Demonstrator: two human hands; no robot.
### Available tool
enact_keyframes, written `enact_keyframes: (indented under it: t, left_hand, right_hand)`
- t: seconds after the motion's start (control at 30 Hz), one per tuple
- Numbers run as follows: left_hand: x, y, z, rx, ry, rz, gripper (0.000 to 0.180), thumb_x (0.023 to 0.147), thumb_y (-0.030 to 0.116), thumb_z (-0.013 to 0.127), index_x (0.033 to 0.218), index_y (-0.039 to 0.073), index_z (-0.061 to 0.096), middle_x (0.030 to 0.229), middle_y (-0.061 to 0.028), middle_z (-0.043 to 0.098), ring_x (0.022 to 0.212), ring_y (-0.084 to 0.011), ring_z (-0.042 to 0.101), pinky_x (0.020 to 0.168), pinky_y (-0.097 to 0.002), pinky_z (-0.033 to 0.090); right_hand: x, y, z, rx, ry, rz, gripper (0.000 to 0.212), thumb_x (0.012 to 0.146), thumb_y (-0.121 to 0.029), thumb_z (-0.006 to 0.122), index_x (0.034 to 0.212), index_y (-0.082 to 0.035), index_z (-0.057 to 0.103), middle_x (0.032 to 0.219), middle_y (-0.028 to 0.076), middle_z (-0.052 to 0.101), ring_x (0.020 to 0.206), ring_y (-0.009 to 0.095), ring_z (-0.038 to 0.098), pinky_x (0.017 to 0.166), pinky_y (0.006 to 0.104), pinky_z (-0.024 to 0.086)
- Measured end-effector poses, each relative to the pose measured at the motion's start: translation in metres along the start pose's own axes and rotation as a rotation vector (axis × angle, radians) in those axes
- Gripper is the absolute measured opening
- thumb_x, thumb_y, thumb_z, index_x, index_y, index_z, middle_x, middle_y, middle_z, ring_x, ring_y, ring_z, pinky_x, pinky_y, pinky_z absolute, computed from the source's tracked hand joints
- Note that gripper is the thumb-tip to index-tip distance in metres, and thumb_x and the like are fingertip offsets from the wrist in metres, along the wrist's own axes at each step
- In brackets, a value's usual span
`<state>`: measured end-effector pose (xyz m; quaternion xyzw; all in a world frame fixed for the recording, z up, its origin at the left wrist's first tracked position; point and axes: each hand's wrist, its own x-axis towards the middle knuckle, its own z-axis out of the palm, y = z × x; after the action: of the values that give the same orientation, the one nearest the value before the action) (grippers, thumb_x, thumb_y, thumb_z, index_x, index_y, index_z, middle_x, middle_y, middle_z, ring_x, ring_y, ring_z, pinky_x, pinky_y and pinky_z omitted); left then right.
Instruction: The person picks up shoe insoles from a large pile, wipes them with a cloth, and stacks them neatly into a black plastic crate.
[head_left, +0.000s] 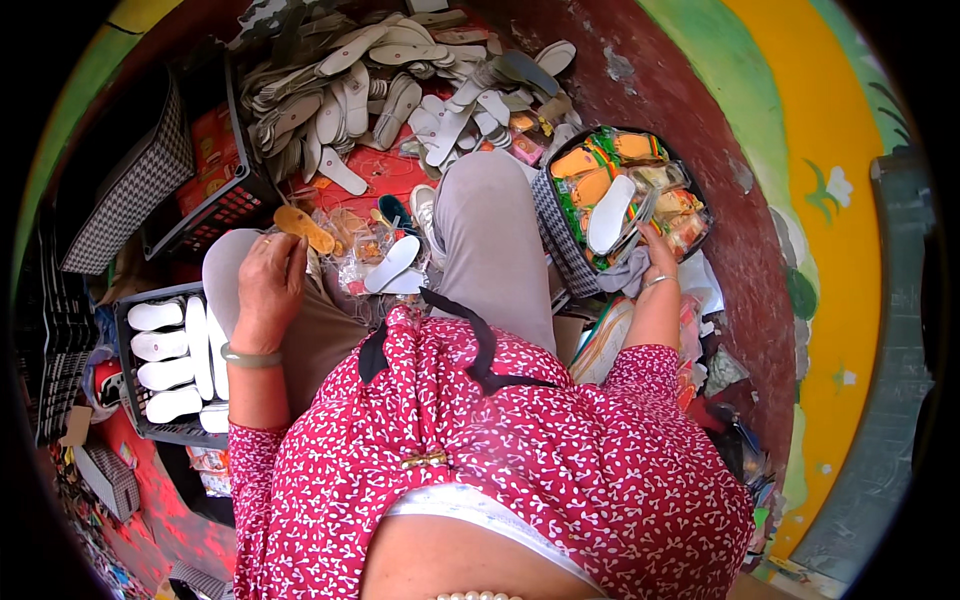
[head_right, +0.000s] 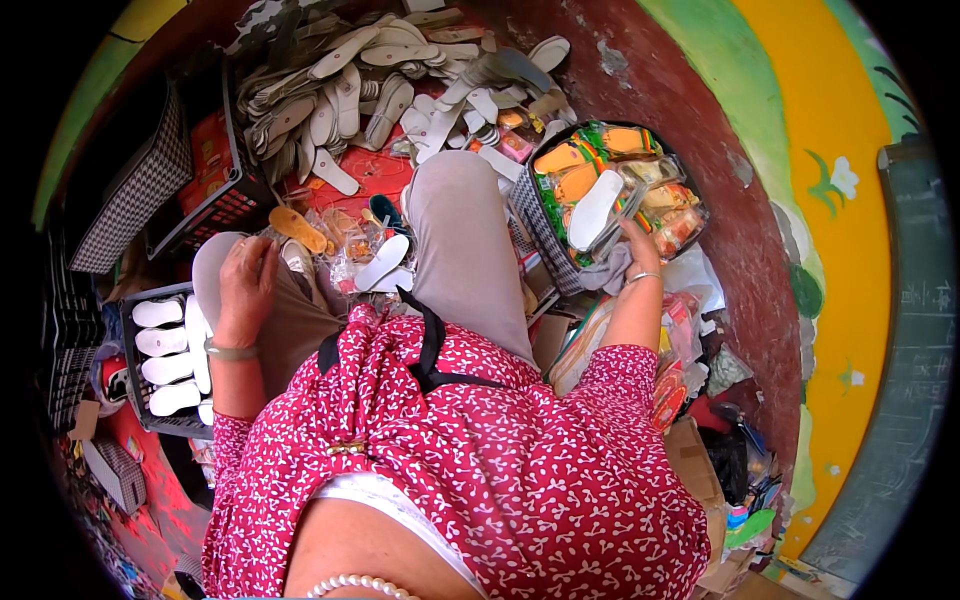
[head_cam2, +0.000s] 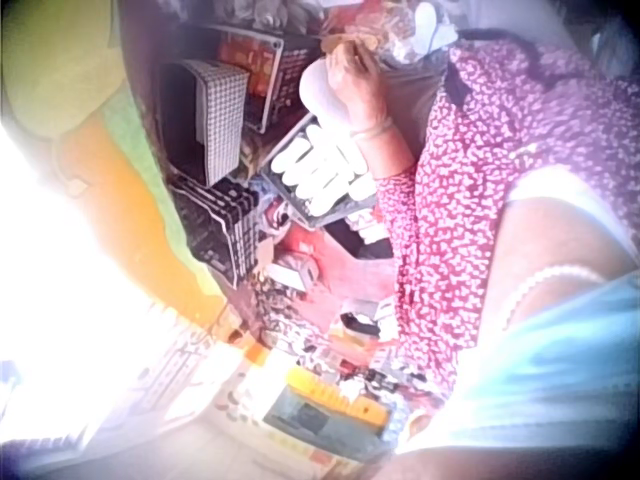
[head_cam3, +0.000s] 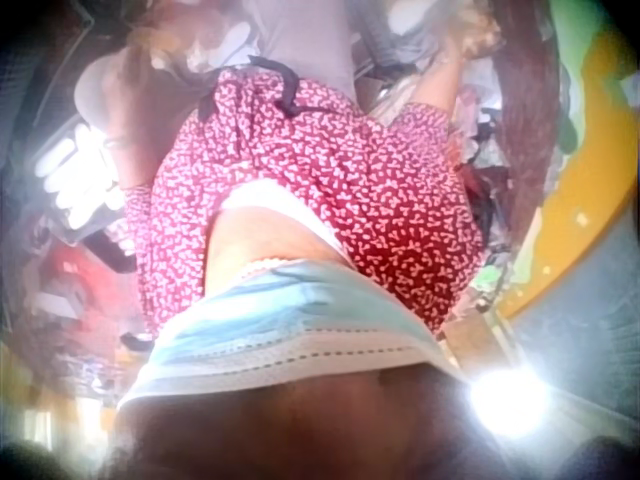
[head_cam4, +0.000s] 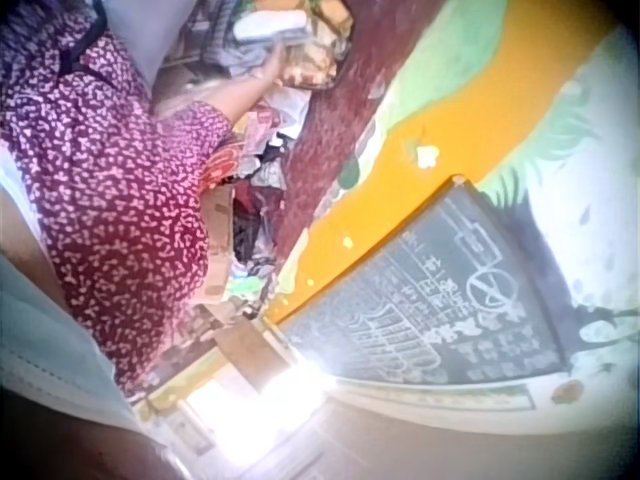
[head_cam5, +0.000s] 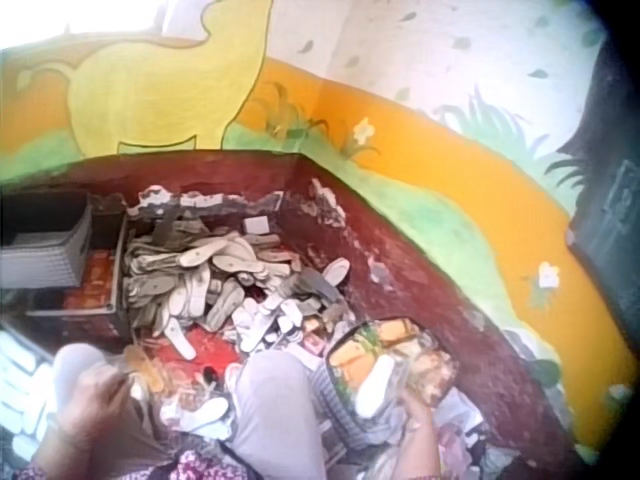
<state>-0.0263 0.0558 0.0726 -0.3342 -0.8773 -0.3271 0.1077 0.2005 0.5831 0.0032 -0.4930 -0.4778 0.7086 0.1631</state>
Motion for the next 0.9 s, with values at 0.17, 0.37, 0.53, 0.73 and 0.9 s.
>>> enact_keyframes:
  t: [0.17,0.37,0.53,0.73,0.9]
  left_hand:
    - [0.001,0.001,0.000,-0.014,-0.011,0.016,0.007,0.081,0.005,0.059,0.079,0.000,0.055,0.071,-0.0146,0.053,0.068,-0.0312,0.052,0.061,-0.0374,0.042]
    - [0.001,0.001,0.000,0.009,-0.020,0.009,0.006,0.080,0.006,0.060,0.078,0.002,0.056,0.071,-0.0128,0.056,0.069,-0.0310,0.055,0.062,-0.0381,0.044]
    - [0.001,0.000,0.001,-0.001,-0.016,-0.005,0.006,0.080,0.006,0.060,0.078,0.002,0.056,0.071,-0.0131,0.057,0.069,-0.0310,0.055,0.061,-0.0383,0.044]
    - [0.001,0.000,0.000,-0.007,-0.020,0.005,0.007,0.079,0.005,0.061,0.078,0.002,0.055,0.072,-0.0133,0.057,0.069,-0.0312,0.055,0.061,-0.0383,0.044]
    - [0.000,0.001,-0.001,0.016,-0.023,0.020,0.007,0.079,0.004,0.061,0.077,0.001,0.055,0.071,-0.0134,0.057,0.069,-0.0313,0.055,0.062,-0.0383,0.044]
  right_hand:
    - [0.009,0.010,-0.012,-0.022,-0.071,0.067,0.034,0.073,-0.022,0.072,0.102,-0.007,0.061,0.094,0.007,0.065,0.083,0.023,0.062,0.073,0.0372,0.051]
    - [0.042,0.028,-0.003,-0.372,0.136,0.043,0.046,0.070,-0.030,0.077,0.101,0.000,0.060,0.091,0.009,0.065,0.076,0.021,0.062,0.066,0.0341,0.050]
    - [0.078,0.037,-0.006,-0.970,0.323,-0.031,0.069,0.066,-0.054,0.069,0.097,0.007,0.063,0.088,0.014,0.065,0.078,0.022,0.062,0.072,0.0339,0.047]
    - [0.117,0.047,-0.029,-0.891,0.337,0.031,0.038,0.069,-0.023,0.075,0.092,0.005,0.062,0.083,0.010,0.063,0.066,0.020,0.058,0.056,0.0358,0.045]
    - [0.101,0.052,-0.019,-0.524,0.323,0.024,0.024,0.070,-0.012,0.072,0.087,0.000,0.059,0.077,0.008,0.060,0.061,0.020,0.055,0.052,0.0362,0.043]
